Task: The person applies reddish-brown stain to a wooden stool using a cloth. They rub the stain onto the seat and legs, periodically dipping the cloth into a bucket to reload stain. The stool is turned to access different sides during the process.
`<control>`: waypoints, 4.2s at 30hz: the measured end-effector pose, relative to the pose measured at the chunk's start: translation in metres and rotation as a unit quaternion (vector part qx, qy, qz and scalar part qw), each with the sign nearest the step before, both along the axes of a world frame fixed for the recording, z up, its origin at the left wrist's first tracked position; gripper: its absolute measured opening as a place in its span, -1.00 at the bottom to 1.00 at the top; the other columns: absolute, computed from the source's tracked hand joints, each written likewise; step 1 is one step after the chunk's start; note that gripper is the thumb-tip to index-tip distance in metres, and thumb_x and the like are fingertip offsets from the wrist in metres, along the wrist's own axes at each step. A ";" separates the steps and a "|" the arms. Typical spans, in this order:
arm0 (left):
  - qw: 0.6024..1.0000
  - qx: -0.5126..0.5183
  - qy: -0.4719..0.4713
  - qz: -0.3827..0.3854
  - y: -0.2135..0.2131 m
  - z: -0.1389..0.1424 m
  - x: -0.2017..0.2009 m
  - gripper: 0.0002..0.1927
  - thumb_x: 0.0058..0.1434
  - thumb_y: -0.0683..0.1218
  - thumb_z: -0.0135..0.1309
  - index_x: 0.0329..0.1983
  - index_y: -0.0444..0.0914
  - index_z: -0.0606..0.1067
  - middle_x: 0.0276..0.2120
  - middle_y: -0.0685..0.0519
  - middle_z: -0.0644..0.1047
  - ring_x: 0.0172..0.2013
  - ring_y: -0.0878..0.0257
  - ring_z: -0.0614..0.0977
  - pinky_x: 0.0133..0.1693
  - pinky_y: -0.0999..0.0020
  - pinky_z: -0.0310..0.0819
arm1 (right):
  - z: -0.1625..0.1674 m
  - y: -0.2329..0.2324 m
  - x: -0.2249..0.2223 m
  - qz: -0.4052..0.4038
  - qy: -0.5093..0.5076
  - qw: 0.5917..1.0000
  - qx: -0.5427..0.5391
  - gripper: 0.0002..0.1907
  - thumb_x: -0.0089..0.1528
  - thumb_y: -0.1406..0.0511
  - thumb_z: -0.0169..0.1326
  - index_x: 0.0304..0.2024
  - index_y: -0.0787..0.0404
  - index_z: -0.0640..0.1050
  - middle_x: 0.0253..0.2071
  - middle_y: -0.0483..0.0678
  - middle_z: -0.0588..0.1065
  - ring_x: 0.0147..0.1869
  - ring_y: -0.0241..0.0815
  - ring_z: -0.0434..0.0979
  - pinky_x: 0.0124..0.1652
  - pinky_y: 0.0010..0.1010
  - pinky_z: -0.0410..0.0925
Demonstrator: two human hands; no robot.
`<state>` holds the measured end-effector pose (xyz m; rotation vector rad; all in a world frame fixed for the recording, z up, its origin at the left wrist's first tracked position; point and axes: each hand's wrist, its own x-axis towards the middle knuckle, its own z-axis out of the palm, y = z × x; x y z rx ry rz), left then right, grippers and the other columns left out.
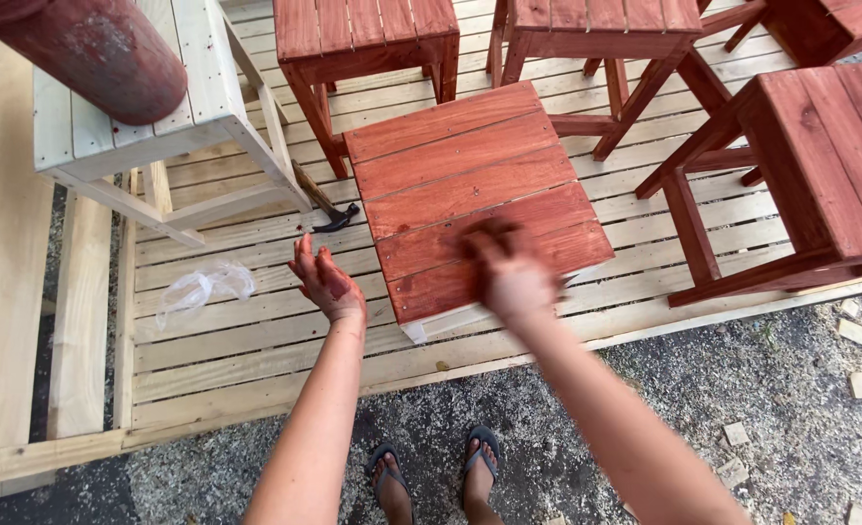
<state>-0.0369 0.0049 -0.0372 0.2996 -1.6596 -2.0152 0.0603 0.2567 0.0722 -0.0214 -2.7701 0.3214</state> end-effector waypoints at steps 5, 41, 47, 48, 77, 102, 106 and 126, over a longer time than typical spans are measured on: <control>0.998 0.038 -0.046 0.001 -0.002 0.018 -0.005 -0.55 0.41 -0.09 -0.14 0.37 -0.20 0.38 0.36 0.01 0.22 0.38 0.19 0.21 0.37 0.29 0.05 | -0.015 -0.133 0.008 0.131 -0.199 0.971 -0.002 -0.46 0.27 -0.02 0.06 0.30 -0.26 0.38 0.34 0.19 0.24 0.40 0.35 0.17 0.21 0.29 0.15; 0.985 -0.145 -0.085 0.030 0.019 0.032 -0.045 -0.61 0.43 -0.04 -0.04 0.31 -0.09 0.41 -0.02 0.12 0.44 0.08 0.26 0.42 0.36 0.02 -0.21 | 0.022 0.018 -0.080 -0.058 -0.150 0.985 -0.055 -0.30 0.20 0.14 0.19 0.32 -0.61 0.30 0.38 0.12 0.23 0.34 0.38 0.26 0.13 0.20 0.29; 0.997 0.031 -0.049 -0.059 -0.010 0.042 -0.076 -0.59 0.41 -0.08 -0.08 0.31 -0.13 0.37 -0.04 0.19 0.40 0.03 0.34 0.45 0.28 0.24 0.00 | -0.006 -0.138 -0.094 0.071 -0.221 0.970 0.069 -0.34 0.29 0.20 -0.06 0.44 -0.38 0.20 0.48 0.14 0.09 0.47 0.40 0.03 0.31 0.42 -0.06; 0.992 0.097 0.002 -0.082 -0.011 0.043 -0.082 -0.59 0.41 -0.10 -0.07 0.32 -0.15 0.35 0.00 0.24 0.36 0.06 0.36 0.45 0.25 0.27 0.17 | -0.005 -0.147 -0.092 0.073 -0.241 0.966 0.063 -0.34 0.29 0.19 -0.07 0.45 -0.34 0.20 0.49 0.11 0.09 0.47 0.39 0.01 0.29 0.44 -0.07; 0.940 -0.257 -0.225 -0.011 0.023 0.023 -0.113 -0.58 0.47 0.05 -0.14 0.37 -0.04 0.34 0.21 0.07 0.41 0.28 0.16 0.31 0.35 -0.07 -0.35 | 0.017 0.208 -0.100 -0.271 -0.212 0.939 0.016 -0.53 0.34 -0.07 -0.11 0.31 -0.45 0.40 0.32 0.12 0.24 0.38 0.24 0.23 0.29 0.10 0.13; 0.995 -0.025 -0.081 -0.043 -0.008 0.012 -0.164 -0.59 0.44 -0.19 -0.10 0.35 -0.26 0.34 0.30 -0.03 0.36 0.28 0.24 0.42 0.22 0.45 0.33 | -0.021 0.028 -0.198 -0.048 -0.296 0.951 0.072 -0.31 0.21 0.33 -0.08 0.40 -0.26 0.26 0.51 0.09 -0.01 0.48 0.19 0.10 0.23 0.21 0.19; 0.993 -0.059 -0.085 -0.051 -0.008 0.009 -0.160 -0.57 0.41 -0.11 -0.08 0.35 -0.22 0.33 0.34 0.00 0.33 0.31 0.22 0.37 0.34 0.18 0.01 | -0.008 0.099 -0.201 -0.106 -0.279 0.947 0.117 -0.44 0.28 0.25 -0.09 0.36 -0.21 0.35 0.33 0.17 0.21 0.37 0.25 0.25 0.24 0.08 0.23; 0.998 -0.007 -0.046 -0.044 -0.042 0.019 -0.169 -0.58 0.43 -0.18 -0.10 0.35 -0.25 0.32 0.25 0.04 0.35 0.19 0.31 0.41 0.17 0.52 0.30 | 0.018 -0.125 -0.275 0.034 -0.292 0.954 0.050 -0.25 0.37 0.23 -0.11 0.47 -0.55 -0.10 0.54 0.13 -0.05 0.52 0.29 0.01 0.23 0.21 0.19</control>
